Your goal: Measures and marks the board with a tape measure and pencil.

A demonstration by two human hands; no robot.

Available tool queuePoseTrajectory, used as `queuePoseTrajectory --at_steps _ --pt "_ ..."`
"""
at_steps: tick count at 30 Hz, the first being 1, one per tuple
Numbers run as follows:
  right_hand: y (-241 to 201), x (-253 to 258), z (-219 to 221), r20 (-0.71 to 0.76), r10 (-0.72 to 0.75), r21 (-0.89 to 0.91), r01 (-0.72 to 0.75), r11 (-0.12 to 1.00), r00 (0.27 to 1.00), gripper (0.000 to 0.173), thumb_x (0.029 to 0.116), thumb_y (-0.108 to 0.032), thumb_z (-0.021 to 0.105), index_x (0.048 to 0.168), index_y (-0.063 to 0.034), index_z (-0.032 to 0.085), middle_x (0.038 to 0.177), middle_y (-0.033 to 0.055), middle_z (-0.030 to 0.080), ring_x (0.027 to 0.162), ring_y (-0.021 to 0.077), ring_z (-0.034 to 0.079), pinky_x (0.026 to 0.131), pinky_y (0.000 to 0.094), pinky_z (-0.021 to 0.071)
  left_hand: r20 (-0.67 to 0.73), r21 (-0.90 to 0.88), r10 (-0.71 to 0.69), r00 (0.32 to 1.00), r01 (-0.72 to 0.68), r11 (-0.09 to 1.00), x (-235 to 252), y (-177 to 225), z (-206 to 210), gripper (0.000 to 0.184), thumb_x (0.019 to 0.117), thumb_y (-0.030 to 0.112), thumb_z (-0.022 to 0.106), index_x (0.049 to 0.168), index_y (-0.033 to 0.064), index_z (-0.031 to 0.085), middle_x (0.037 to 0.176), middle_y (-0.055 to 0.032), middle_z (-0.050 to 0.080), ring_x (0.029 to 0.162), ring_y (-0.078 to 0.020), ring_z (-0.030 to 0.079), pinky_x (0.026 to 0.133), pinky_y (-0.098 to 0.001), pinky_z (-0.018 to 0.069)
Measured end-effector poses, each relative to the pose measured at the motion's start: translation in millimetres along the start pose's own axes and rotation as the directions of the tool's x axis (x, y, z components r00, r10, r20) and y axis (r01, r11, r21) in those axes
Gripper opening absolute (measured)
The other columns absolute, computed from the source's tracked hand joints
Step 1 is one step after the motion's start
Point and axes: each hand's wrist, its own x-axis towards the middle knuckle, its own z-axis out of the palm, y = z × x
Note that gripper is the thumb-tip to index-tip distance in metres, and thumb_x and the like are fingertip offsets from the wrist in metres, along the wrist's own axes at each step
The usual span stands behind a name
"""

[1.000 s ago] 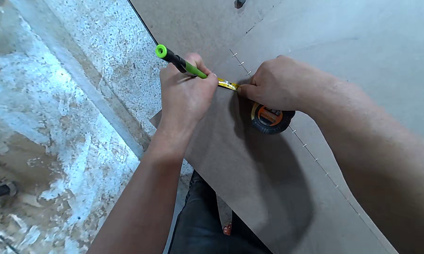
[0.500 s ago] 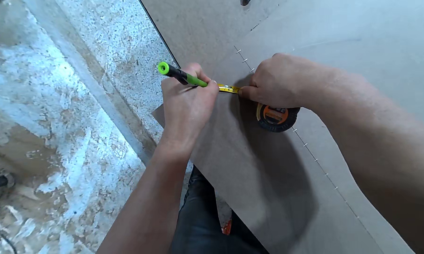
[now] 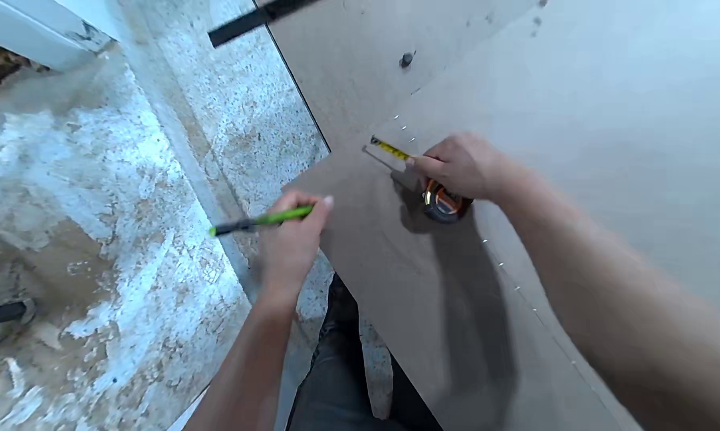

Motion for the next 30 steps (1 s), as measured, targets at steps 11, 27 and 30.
queuePoseTrajectory --at_steps 11,27,30 --pt "59.9 -306.2 183.9 -0.163 0.532 0.831 -0.175 0.528 0.831 0.059 0.1107 -0.050 0.036 0.094 -0.0065 0.073 0.080 0.0083 0.069 0.069 0.0209 0.065 0.065 0.0419 0.0560 0.225 0.016 -0.316 0.922 0.321 0.947 -225.8 -108.2 -54.2 0.011 0.0974 0.018 0.070 0.099 0.0068 0.072 0.089 -0.0056 0.078 0.077 -0.0193 0.076 0.073 -0.0373 0.0658" --pt "-39.5 -599.7 332.5 -0.174 0.653 0.909 -0.134 0.394 0.737 0.054 0.1129 -0.034 0.030 0.093 -0.0021 0.069 0.076 0.0054 0.067 0.068 0.0143 0.062 0.064 0.0356 0.0543 0.449 -0.044 0.097 0.888 -0.087 0.995 -321.4 -57.5 -30.5 0.042 0.1063 0.049 0.049 0.106 0.0200 0.078 0.103 0.0066 0.072 0.094 -0.0067 0.067 0.087 -0.0298 0.0551" --pt "-8.3 -628.2 320.1 -0.239 0.598 0.886 -0.080 0.456 0.765 0.046 0.1115 -0.027 0.032 0.098 -0.0017 0.068 0.082 0.0047 0.069 0.073 0.0129 0.065 0.069 0.0342 0.0565 0.448 -0.100 0.052 0.892 -0.008 0.995 -357.2 -54.7 -18.9 0.055 0.1106 0.049 0.034 0.108 0.0163 0.077 0.099 0.0049 0.076 0.084 -0.0070 0.068 0.080 -0.0285 0.0565"
